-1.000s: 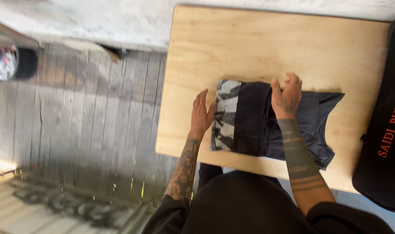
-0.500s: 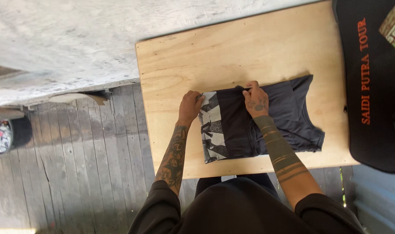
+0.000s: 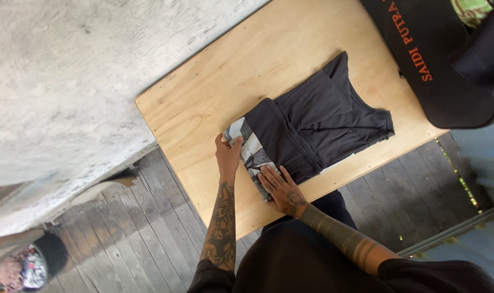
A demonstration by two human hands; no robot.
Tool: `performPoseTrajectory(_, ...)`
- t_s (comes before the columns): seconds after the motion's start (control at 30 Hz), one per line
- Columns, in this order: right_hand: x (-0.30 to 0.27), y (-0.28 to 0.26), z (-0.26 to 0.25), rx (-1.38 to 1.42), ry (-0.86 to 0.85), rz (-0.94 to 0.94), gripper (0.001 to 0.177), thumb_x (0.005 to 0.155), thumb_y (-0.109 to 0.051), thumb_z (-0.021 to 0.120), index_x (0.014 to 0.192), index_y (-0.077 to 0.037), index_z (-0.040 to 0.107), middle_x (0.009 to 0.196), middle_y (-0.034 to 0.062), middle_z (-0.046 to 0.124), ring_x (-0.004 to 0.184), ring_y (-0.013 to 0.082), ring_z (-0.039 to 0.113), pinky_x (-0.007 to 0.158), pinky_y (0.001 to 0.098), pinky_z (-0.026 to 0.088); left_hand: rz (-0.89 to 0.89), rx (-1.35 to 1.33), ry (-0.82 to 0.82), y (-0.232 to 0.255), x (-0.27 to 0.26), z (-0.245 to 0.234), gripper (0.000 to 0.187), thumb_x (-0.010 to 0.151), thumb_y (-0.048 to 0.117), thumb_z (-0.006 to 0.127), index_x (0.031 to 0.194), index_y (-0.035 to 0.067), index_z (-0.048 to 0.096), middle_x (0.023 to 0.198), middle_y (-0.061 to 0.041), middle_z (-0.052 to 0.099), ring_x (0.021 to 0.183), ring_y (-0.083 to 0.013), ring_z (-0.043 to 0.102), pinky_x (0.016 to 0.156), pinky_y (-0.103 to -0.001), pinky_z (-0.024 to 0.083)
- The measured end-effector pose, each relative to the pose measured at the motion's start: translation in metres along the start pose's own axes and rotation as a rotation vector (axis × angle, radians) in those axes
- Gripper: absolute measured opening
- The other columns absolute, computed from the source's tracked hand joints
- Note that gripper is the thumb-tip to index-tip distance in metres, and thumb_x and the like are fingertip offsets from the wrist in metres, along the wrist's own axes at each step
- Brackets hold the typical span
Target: The person takes a black t-shirt from a suitcase and lays it flat on a wooden table. They smooth out the fabric, fold the sleeves inward, and then fold the shirt in half and then in thirds to create a compact bundle. Finally, they flip the folded shirt over to display the graphic print.
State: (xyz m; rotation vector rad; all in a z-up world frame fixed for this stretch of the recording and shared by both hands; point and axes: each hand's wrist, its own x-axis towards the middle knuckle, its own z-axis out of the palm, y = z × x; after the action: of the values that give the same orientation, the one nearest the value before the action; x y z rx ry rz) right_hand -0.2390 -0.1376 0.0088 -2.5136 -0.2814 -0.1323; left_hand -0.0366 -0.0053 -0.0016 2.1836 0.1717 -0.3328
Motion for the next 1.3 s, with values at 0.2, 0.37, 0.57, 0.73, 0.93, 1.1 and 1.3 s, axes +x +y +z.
performPoseTrajectory(0.2, -0.006, 0.011, 0.015, 0.113, 0.043, 0.068, 0.064, 0.088, -0.017, 0.064, 0.149, -0.006, 0.049, 0.164, 0.0112, 0.037, 0.155, 0.0259, 0.028, 0.126, 0.0487, 0.017, 0.070, -0.236, -0.031, -0.020, 0.016, 0.000, 0.050, 0.084, 0.021, 0.077, 0.126, -0.003, 0.064, 0.102, -0.009, 0.075, 0.089, -0.0164, 0.069, 0.079, -0.029, 0.054)
performPoseTrajectory(0.37, 0.005, -0.017, 0.001, 0.553, 0.138, 0.214, 0.047, 0.097, -0.011, 0.060, 0.143, -0.003, 0.056, 0.158, 0.0116, 0.049, 0.151, 0.0253, 0.039, 0.126, 0.0424, 0.024, 0.224, -0.178, 0.053, 0.014, 0.002, -0.031, 0.044, 0.082, 0.012, 0.074, 0.123, -0.001, 0.064, 0.097, -0.008, 0.072, 0.081, -0.0143, 0.064, 0.071, -0.028, 0.052)
performPoseTrajectory(0.57, 0.000, -0.025, -0.024, 1.505, 0.423, 0.571, 0.035, 0.108, -0.017, 0.053, 0.138, 0.000, 0.061, 0.139, 0.0127, 0.063, 0.129, 0.0203, 0.055, 0.111, 0.0365, 0.040, 0.215, 0.080, 0.015, 0.131, -0.016, -0.044, 0.060, 0.083, 0.014, 0.070, 0.140, 0.005, 0.054, 0.079, -0.014, 0.069, 0.066, -0.0199, 0.062, 0.062, -0.032, 0.050)
performPoseTrajectory(0.73, -0.027, 0.038, -0.058, 2.022, 0.905, 0.651, 0.027, 0.106, -0.013, 0.055, 0.128, 0.001, 0.060, 0.122, 0.0114, 0.069, 0.110, 0.0203, 0.068, 0.103, 0.0397, 0.051, 0.238, 0.269, -0.141, 0.220, -0.009, 0.027, 0.073, 0.080, 0.022, 0.073, 0.146, 0.011, 0.045, 0.087, -0.016, 0.077, 0.080, -0.0295, 0.075, 0.072, -0.040, 0.057)
performPoseTrajectory(0.93, -0.064, 0.124, -0.097, 1.970, 1.136, 0.711, 0.028, 0.101, -0.010, 0.050, 0.126, -0.002, 0.058, 0.124, 0.0093, 0.068, 0.114, 0.0207, 0.067, 0.104, 0.0399, 0.052, 0.294, 0.589, -0.275, 0.269, 0.006, 0.181, 0.071, 0.081, 0.031, 0.068, 0.147, 0.015, 0.047, 0.103, -0.020, 0.075, 0.098, -0.0405, 0.072, 0.084, -0.051, 0.057)
performPoseTrajectory(1.1, -0.090, 0.183, -0.089, 1.661, 0.886, 1.174, 0.031, 0.096, -0.005, 0.053, 0.127, -0.009, 0.052, 0.112, 0.0092, 0.066, 0.097, 0.0216, 0.064, 0.088, 0.0470, 0.055, 0.467, 0.565, -0.358, 0.254, 0.023, 0.237, 0.066, 0.096, 0.044, 0.068, 0.146, 0.008, 0.046, 0.124, -0.020, 0.068, 0.116, -0.0379, 0.064, 0.095, -0.050, 0.051)
performPoseTrajectory(1.3, -0.087, 0.178, -0.111, 1.361, 0.739, 1.180, 0.048, 0.092, -0.005, 0.066, 0.137, -0.003, 0.047, 0.103, 0.0093, 0.067, 0.088, 0.0169, 0.066, 0.075, 0.0423, 0.062, 0.940, 0.600, -0.438, 0.204, 0.034, 0.202, 0.065, 0.093, 0.035, 0.072, 0.149, 0.011, 0.049, 0.140, -0.010, 0.054, 0.129, -0.0313, 0.051, 0.106, -0.049, 0.039)
